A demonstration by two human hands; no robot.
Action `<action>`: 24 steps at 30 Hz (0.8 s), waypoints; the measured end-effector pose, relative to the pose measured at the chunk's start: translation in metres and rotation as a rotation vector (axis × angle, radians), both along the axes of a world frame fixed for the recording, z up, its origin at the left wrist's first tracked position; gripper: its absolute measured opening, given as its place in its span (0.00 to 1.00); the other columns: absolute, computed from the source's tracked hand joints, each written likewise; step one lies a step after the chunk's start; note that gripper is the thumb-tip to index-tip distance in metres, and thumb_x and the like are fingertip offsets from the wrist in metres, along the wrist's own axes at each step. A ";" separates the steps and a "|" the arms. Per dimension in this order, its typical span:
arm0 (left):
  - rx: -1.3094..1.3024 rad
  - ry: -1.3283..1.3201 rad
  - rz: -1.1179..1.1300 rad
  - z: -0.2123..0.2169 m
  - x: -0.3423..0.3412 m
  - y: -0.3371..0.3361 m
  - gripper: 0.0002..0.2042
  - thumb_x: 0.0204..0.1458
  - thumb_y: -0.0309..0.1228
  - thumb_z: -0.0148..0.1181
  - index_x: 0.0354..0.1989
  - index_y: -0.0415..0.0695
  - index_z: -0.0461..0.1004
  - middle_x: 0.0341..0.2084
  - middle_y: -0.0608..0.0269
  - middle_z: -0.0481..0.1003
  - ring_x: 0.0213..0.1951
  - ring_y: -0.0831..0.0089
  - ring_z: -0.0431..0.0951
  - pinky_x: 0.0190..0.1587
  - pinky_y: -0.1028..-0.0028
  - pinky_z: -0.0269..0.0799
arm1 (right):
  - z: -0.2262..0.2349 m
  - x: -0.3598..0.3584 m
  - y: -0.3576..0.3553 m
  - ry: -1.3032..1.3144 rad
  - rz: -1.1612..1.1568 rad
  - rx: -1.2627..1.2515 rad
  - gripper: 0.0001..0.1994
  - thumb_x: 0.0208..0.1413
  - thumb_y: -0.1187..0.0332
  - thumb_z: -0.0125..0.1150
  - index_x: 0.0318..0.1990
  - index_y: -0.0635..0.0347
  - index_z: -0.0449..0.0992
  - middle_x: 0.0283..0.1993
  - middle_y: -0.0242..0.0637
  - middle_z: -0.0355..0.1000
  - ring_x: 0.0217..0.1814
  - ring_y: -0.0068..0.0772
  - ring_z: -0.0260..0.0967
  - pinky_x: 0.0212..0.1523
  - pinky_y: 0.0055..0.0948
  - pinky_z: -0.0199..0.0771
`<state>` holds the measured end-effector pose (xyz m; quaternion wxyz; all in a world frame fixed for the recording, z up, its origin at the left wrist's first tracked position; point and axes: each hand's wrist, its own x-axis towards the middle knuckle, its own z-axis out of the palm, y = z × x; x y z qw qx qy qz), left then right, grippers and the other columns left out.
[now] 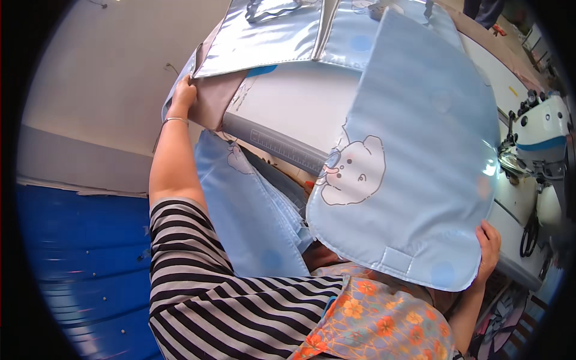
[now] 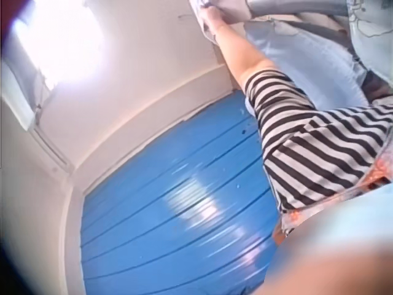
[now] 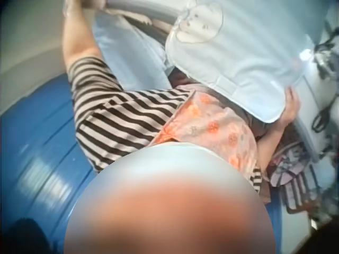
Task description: Sewing handles and straps onto fabric bags using an industrial sewing machine.
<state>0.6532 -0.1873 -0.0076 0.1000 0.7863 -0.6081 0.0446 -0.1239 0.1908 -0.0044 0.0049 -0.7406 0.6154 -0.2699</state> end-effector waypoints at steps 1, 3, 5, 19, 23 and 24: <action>-0.043 0.014 0.013 0.004 -0.009 0.001 0.30 0.50 0.29 0.48 0.66 0.42 0.64 0.64 0.40 0.64 0.67 0.46 0.62 0.68 0.58 0.58 | 0.002 0.002 0.000 -0.015 0.008 -0.001 0.14 0.51 0.73 0.58 0.46 0.67 0.77 0.53 0.52 0.75 0.55 0.52 0.71 0.59 0.42 0.69; -0.055 -0.032 0.023 0.018 -0.028 -0.002 0.31 0.50 0.28 0.48 0.67 0.42 0.63 0.65 0.40 0.63 0.67 0.42 0.60 0.69 0.58 0.57 | 0.004 0.003 0.001 -0.039 0.012 0.009 0.14 0.53 0.73 0.57 0.47 0.66 0.77 0.54 0.51 0.74 0.56 0.51 0.71 0.60 0.41 0.68; -0.067 -0.116 0.043 0.036 -0.067 -0.009 0.33 0.49 0.27 0.49 0.69 0.42 0.60 0.66 0.39 0.61 0.67 0.35 0.57 0.72 0.59 0.54 | 0.007 0.004 0.003 -0.055 0.007 0.017 0.15 0.54 0.72 0.56 0.48 0.66 0.77 0.56 0.51 0.73 0.58 0.50 0.70 0.61 0.41 0.67; 0.394 0.316 -1.636 0.088 -0.477 0.283 0.42 0.46 0.48 0.69 0.67 0.36 0.61 0.67 0.43 0.59 0.70 0.48 0.57 0.70 0.46 0.49 | 0.011 0.009 -0.009 -0.076 0.097 -0.140 0.14 0.47 0.73 0.63 0.44 0.64 0.79 0.50 0.49 0.76 0.52 0.52 0.73 0.53 0.43 0.73; 0.331 0.136 -1.528 0.065 -0.472 0.307 0.34 0.47 0.37 0.63 0.64 0.35 0.65 0.65 0.42 0.62 0.68 0.51 0.61 0.69 0.47 0.51 | 0.019 0.009 -0.011 -0.095 0.114 -0.129 0.16 0.45 0.79 0.62 0.45 0.64 0.79 0.50 0.47 0.76 0.52 0.51 0.73 0.53 0.42 0.73; 0.263 0.058 -1.491 0.058 -0.468 0.310 0.32 0.48 0.33 0.60 0.63 0.35 0.65 0.64 0.43 0.63 0.68 0.51 0.61 0.68 0.47 0.52 | 0.021 0.008 -0.012 -0.109 0.133 -0.126 0.16 0.45 0.81 0.60 0.45 0.64 0.78 0.50 0.46 0.76 0.52 0.50 0.73 0.53 0.41 0.74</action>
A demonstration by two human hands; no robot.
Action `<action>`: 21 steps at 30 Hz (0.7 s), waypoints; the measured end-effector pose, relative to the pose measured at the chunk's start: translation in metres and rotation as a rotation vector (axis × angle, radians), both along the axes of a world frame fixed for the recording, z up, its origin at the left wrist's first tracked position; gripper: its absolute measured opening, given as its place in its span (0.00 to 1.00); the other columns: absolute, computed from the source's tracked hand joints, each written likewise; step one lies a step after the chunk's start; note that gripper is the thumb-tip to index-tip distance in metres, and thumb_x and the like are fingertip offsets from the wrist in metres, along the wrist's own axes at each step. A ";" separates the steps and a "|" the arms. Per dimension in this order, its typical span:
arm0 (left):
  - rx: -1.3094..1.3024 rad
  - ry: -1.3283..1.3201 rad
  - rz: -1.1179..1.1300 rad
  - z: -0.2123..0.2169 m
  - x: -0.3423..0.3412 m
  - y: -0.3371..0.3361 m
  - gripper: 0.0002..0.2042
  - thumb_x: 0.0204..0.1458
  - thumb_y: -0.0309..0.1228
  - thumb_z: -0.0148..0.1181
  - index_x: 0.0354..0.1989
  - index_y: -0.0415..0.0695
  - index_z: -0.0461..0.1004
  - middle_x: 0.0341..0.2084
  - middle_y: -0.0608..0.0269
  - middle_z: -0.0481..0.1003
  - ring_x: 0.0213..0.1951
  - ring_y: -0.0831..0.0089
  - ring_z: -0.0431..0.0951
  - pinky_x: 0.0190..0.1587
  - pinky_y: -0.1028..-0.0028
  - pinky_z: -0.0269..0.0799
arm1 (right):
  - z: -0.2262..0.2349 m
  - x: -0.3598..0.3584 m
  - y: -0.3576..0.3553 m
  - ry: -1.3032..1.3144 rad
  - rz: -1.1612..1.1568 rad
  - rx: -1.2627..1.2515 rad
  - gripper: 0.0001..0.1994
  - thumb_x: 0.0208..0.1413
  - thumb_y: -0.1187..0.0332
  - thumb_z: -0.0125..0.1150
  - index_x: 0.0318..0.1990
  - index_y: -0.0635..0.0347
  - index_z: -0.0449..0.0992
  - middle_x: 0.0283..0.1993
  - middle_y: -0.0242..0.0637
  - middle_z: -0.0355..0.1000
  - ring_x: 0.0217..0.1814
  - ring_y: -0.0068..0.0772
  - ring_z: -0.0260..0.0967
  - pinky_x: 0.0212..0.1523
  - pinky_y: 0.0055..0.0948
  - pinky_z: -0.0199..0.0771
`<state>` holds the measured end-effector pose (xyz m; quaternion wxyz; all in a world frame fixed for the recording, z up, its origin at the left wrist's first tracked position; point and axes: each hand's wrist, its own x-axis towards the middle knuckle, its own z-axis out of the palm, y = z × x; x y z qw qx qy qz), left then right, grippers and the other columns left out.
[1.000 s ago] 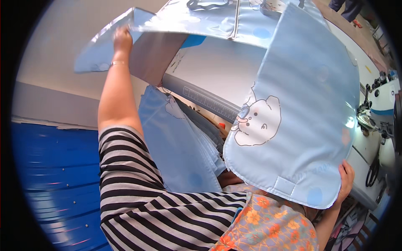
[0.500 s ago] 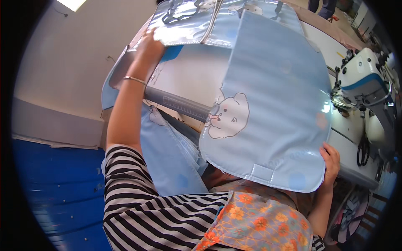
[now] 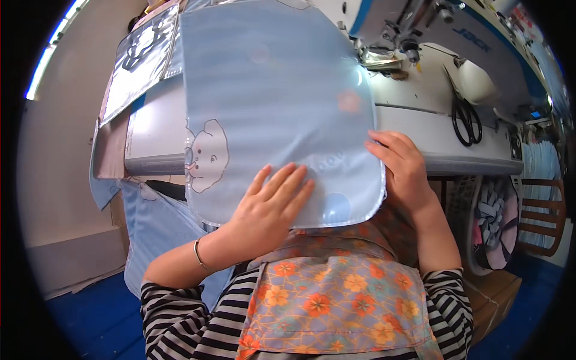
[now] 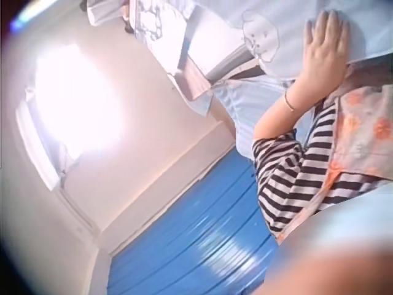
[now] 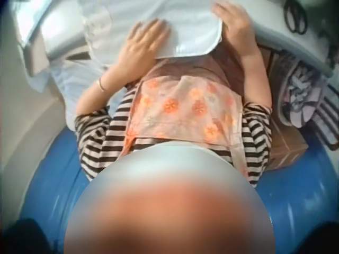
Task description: Sewing handles and straps onto fabric bags using an industrial sewing machine.
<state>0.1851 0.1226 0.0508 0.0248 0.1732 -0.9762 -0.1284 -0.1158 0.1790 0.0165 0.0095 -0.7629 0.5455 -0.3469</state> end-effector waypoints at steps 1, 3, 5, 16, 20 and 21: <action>-0.096 -0.015 0.038 -0.003 0.002 0.003 0.29 0.48 0.29 0.57 0.62 0.35 0.66 0.64 0.43 0.64 0.67 0.51 0.62 0.68 0.48 0.53 | 0.003 -0.003 -0.001 -0.001 -0.001 0.004 0.16 0.45 0.81 0.60 0.45 0.64 0.78 0.50 0.46 0.76 0.52 0.50 0.73 0.53 0.41 0.74; -0.064 0.029 0.089 -0.002 -0.001 0.008 0.27 0.47 0.23 0.52 0.61 0.35 0.68 0.63 0.45 0.65 0.66 0.51 0.64 0.67 0.48 0.55 | 0.006 -0.012 -0.005 -0.048 0.065 0.067 0.18 0.45 0.86 0.55 0.46 0.64 0.78 0.50 0.46 0.76 0.52 0.50 0.73 0.53 0.40 0.74; -0.077 -0.019 0.135 0.000 -0.001 0.010 0.27 0.47 0.23 0.52 0.60 0.36 0.68 0.62 0.46 0.66 0.65 0.52 0.65 0.67 0.49 0.56 | 0.004 -0.021 -0.017 -0.075 0.034 0.069 0.20 0.46 0.87 0.51 0.47 0.64 0.77 0.50 0.45 0.76 0.52 0.49 0.73 0.54 0.39 0.74; -0.176 0.022 0.143 -0.004 -0.008 -0.006 0.25 0.49 0.24 0.53 0.59 0.39 0.70 0.61 0.49 0.68 0.63 0.53 0.68 0.64 0.53 0.62 | -0.005 -0.035 -0.062 0.061 -0.012 -0.032 0.16 0.50 0.84 0.56 0.47 0.64 0.80 0.52 0.40 0.76 0.55 0.44 0.73 0.56 0.37 0.75; -0.223 0.062 0.161 -0.008 -0.011 -0.023 0.26 0.47 0.23 0.54 0.59 0.39 0.70 0.60 0.49 0.68 0.62 0.52 0.68 0.64 0.52 0.63 | -0.004 -0.032 -0.062 0.070 -0.008 -0.022 0.15 0.51 0.83 0.58 0.47 0.63 0.80 0.52 0.40 0.77 0.54 0.43 0.74 0.56 0.37 0.75; -0.239 0.074 0.170 -0.008 -0.012 -0.027 0.26 0.46 0.23 0.54 0.59 0.39 0.71 0.60 0.48 0.69 0.62 0.52 0.68 0.64 0.52 0.63 | -0.004 -0.032 -0.062 0.070 -0.009 -0.028 0.15 0.51 0.83 0.58 0.46 0.63 0.80 0.52 0.39 0.77 0.54 0.43 0.74 0.56 0.36 0.76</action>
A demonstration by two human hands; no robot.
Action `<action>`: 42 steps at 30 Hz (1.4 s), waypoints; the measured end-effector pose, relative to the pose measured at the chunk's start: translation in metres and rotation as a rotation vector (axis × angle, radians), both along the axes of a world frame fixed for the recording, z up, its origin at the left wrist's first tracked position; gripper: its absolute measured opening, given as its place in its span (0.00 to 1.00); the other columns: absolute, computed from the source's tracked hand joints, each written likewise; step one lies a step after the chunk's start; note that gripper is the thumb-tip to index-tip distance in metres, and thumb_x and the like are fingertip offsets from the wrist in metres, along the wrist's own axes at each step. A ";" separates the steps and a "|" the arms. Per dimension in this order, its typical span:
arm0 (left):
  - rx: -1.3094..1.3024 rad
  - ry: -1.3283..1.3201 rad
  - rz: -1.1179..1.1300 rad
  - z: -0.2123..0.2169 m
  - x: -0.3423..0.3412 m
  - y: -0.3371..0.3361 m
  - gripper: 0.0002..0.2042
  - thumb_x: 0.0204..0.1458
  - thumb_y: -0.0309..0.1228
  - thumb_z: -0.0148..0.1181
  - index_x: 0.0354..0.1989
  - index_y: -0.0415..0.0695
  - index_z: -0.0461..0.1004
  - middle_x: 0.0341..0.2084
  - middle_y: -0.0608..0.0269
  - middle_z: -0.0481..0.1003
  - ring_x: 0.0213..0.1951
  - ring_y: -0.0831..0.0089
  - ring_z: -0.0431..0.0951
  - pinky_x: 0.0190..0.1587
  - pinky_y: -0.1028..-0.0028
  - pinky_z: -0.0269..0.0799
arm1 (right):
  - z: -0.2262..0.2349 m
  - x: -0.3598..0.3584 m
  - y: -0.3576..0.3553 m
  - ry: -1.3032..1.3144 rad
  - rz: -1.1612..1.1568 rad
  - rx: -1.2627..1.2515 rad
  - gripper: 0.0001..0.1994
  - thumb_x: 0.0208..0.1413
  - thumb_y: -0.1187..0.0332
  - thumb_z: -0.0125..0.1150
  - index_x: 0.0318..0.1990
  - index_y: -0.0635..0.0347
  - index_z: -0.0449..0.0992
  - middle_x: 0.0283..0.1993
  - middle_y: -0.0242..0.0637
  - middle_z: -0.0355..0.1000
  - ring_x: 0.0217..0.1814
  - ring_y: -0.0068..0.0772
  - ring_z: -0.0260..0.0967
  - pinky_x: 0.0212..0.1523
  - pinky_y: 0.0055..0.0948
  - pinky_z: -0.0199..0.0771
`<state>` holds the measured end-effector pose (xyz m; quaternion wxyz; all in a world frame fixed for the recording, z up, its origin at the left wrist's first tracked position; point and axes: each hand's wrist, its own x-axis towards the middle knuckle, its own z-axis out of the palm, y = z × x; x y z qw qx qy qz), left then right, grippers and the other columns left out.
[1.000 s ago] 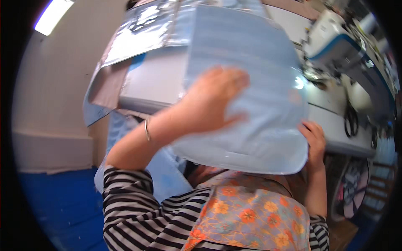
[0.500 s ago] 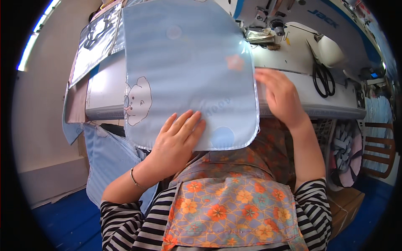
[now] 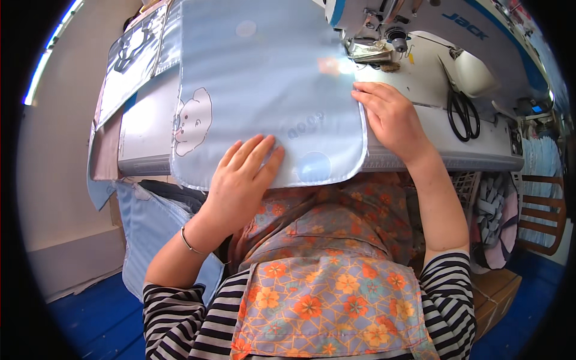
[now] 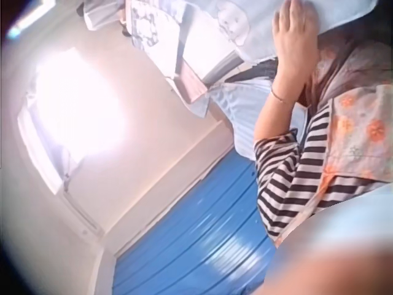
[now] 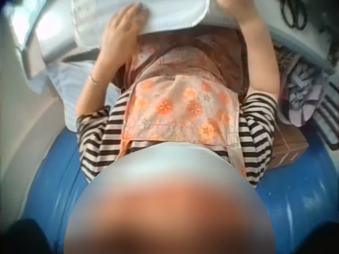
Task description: Sewing handles and straps onto fabric bags using an industrial sewing machine.
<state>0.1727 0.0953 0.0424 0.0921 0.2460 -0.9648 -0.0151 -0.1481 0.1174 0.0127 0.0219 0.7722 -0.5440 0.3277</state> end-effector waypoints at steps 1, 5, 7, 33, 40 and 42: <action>-0.005 0.014 -0.001 -0.002 -0.001 -0.004 0.27 0.46 0.22 0.54 0.59 0.39 0.71 0.59 0.48 0.69 0.61 0.52 0.69 0.63 0.52 0.64 | 0.000 0.000 0.000 0.000 0.000 -0.006 0.15 0.51 0.83 0.58 0.46 0.63 0.80 0.51 0.39 0.77 0.54 0.42 0.74 0.56 0.36 0.76; -0.001 0.053 0.010 -0.002 -0.006 -0.020 0.24 0.47 0.24 0.54 0.57 0.39 0.72 0.56 0.49 0.71 0.60 0.52 0.71 0.62 0.54 0.66 | -0.001 0.000 0.001 0.019 0.004 -0.006 0.14 0.52 0.82 0.59 0.46 0.63 0.80 0.51 0.39 0.78 0.54 0.42 0.75 0.56 0.36 0.76; -0.015 0.058 0.023 -0.003 -0.008 -0.030 0.23 0.48 0.24 0.53 0.57 0.39 0.72 0.56 0.49 0.72 0.59 0.52 0.71 0.61 0.55 0.67 | 0.000 0.000 0.001 0.010 0.016 0.001 0.14 0.51 0.83 0.59 0.46 0.64 0.80 0.51 0.39 0.77 0.54 0.42 0.75 0.56 0.36 0.76; -0.319 -0.121 0.094 -0.002 -0.034 -0.086 0.22 0.50 0.25 0.56 0.57 0.41 0.72 0.46 0.57 0.76 0.47 0.63 0.78 0.46 0.67 0.76 | 0.001 0.009 -0.028 0.182 -0.067 0.037 0.18 0.55 0.73 0.61 0.54 0.64 0.75 0.57 0.45 0.72 0.58 0.46 0.69 0.60 0.39 0.71; -0.124 -0.221 0.023 0.025 -0.056 -0.038 0.24 0.47 0.25 0.56 0.56 0.37 0.71 0.33 0.63 0.72 0.36 0.68 0.76 0.38 0.69 0.73 | -0.002 0.008 -0.029 0.163 -0.087 0.030 0.19 0.55 0.74 0.60 0.55 0.66 0.74 0.58 0.46 0.71 0.60 0.47 0.68 0.62 0.39 0.69; -0.121 -0.227 0.010 0.025 -0.062 -0.032 0.24 0.46 0.25 0.57 0.55 0.36 0.71 0.32 0.61 0.71 0.34 0.65 0.76 0.36 0.67 0.74 | 0.000 0.009 -0.028 0.150 -0.088 0.036 0.19 0.55 0.74 0.61 0.55 0.65 0.74 0.59 0.46 0.71 0.61 0.47 0.68 0.62 0.39 0.68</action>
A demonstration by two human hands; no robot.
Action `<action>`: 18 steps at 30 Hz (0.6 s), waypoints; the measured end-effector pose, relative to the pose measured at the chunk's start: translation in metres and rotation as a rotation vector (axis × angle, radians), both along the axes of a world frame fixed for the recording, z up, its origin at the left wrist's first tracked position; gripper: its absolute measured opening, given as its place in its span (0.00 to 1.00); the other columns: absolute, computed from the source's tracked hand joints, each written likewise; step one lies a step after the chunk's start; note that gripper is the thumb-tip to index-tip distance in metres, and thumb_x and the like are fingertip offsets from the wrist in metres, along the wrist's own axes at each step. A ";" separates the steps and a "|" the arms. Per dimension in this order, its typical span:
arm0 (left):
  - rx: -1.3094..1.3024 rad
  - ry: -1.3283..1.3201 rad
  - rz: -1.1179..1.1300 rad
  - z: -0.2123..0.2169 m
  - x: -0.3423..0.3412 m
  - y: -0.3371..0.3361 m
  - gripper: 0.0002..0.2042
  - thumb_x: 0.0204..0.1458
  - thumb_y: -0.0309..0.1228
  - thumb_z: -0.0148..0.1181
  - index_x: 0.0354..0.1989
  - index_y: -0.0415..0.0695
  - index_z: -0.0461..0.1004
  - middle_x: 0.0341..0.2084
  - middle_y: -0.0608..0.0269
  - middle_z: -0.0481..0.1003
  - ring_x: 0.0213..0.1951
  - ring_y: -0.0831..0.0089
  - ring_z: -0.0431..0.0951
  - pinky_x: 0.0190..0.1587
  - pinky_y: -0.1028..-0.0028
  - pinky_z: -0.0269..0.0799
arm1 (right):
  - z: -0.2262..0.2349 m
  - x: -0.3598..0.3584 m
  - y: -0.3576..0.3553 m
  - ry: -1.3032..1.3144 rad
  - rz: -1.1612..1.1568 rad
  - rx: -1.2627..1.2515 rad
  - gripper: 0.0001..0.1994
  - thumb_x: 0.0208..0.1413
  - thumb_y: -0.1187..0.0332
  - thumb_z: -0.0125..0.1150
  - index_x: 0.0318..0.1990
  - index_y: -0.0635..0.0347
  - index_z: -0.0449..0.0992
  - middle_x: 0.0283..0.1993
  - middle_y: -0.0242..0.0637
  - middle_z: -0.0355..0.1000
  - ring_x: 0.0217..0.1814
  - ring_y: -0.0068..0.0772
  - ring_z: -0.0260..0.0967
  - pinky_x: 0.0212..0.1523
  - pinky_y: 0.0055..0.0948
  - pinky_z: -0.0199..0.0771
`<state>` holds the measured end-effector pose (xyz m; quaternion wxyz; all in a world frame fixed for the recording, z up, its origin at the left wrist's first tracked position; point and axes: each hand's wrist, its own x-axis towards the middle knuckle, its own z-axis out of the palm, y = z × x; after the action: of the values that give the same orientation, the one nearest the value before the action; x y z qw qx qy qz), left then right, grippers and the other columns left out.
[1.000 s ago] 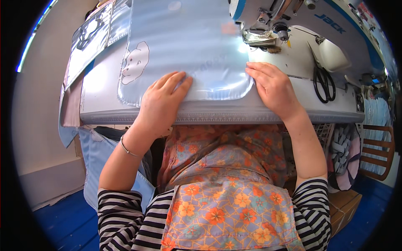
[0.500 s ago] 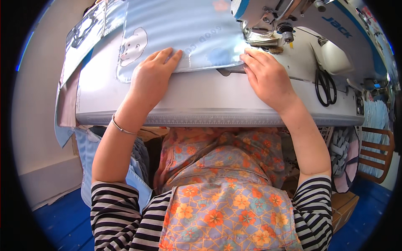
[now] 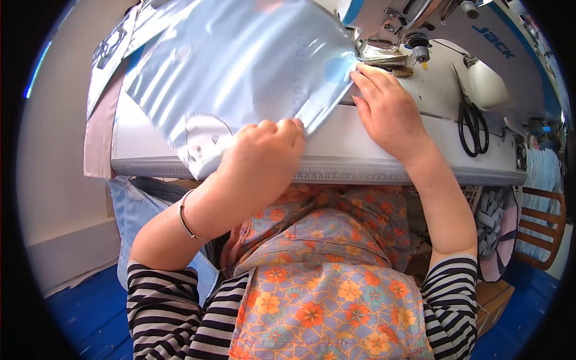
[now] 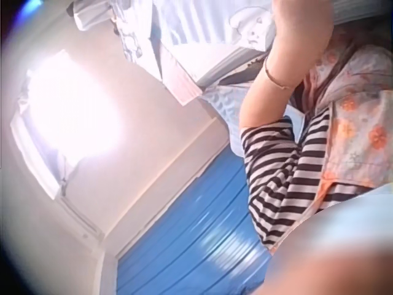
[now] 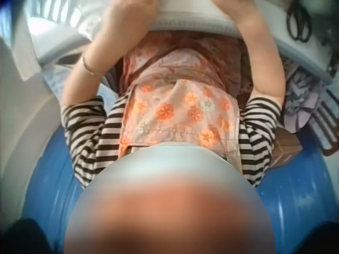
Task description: Sewing handles and straps onto fabric bags using an industrial sewing machine.
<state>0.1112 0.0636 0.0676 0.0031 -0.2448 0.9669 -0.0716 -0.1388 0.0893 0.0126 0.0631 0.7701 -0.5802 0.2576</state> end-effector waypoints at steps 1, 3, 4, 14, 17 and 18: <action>0.104 -0.009 -0.024 0.004 -0.005 0.003 0.23 0.46 0.26 0.57 0.54 0.36 0.71 0.33 0.60 0.72 0.34 0.64 0.77 0.36 0.65 0.74 | 0.001 0.000 0.001 -0.011 -0.004 0.007 0.19 0.54 0.74 0.61 0.55 0.65 0.74 0.59 0.46 0.71 0.62 0.47 0.67 0.63 0.39 0.68; 0.345 -0.006 -0.058 0.012 -0.014 0.005 0.19 0.49 0.28 0.57 0.50 0.36 0.73 0.34 0.56 0.74 0.33 0.55 0.79 0.36 0.62 0.75 | 0.005 0.003 0.002 -0.018 0.032 -0.015 0.19 0.52 0.75 0.61 0.53 0.65 0.75 0.58 0.46 0.71 0.61 0.48 0.68 0.62 0.40 0.69; 0.342 -0.009 -0.052 0.011 -0.018 0.003 0.19 0.49 0.28 0.57 0.50 0.36 0.73 0.34 0.56 0.74 0.33 0.55 0.79 0.36 0.62 0.75 | 0.006 0.004 0.003 -0.021 0.063 -0.034 0.18 0.51 0.76 0.61 0.52 0.64 0.76 0.57 0.46 0.72 0.60 0.48 0.69 0.62 0.40 0.70; -0.014 0.415 -0.019 -0.042 -0.060 -0.066 0.21 0.58 0.41 0.57 0.56 0.42 0.73 0.58 0.48 0.71 0.61 0.51 0.68 0.63 0.55 0.62 | -0.003 -0.009 0.016 -0.101 0.038 -0.071 0.12 0.52 0.79 0.58 0.45 0.64 0.78 0.50 0.45 0.76 0.53 0.48 0.74 0.54 0.40 0.76; 0.125 0.346 0.057 -0.047 -0.059 -0.069 0.24 0.57 0.37 0.59 0.62 0.42 0.69 0.65 0.48 0.64 0.67 0.50 0.61 0.68 0.52 0.54 | -0.007 -0.012 0.033 -0.172 0.042 -0.107 0.12 0.52 0.77 0.61 0.46 0.61 0.78 0.49 0.46 0.76 0.51 0.49 0.74 0.52 0.41 0.76; 0.128 0.345 0.079 -0.044 -0.048 -0.072 0.24 0.56 0.35 0.60 0.61 0.42 0.70 0.64 0.48 0.65 0.67 0.50 0.62 0.67 0.53 0.55 | -0.006 -0.016 0.044 -0.244 0.041 -0.140 0.12 0.52 0.77 0.62 0.46 0.60 0.78 0.48 0.45 0.76 0.49 0.49 0.74 0.51 0.40 0.77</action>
<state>0.0627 -0.0083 0.0236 -0.1442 -0.2904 0.9454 0.0331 -0.1552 0.1338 0.0066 0.0405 0.7382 -0.5484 0.3907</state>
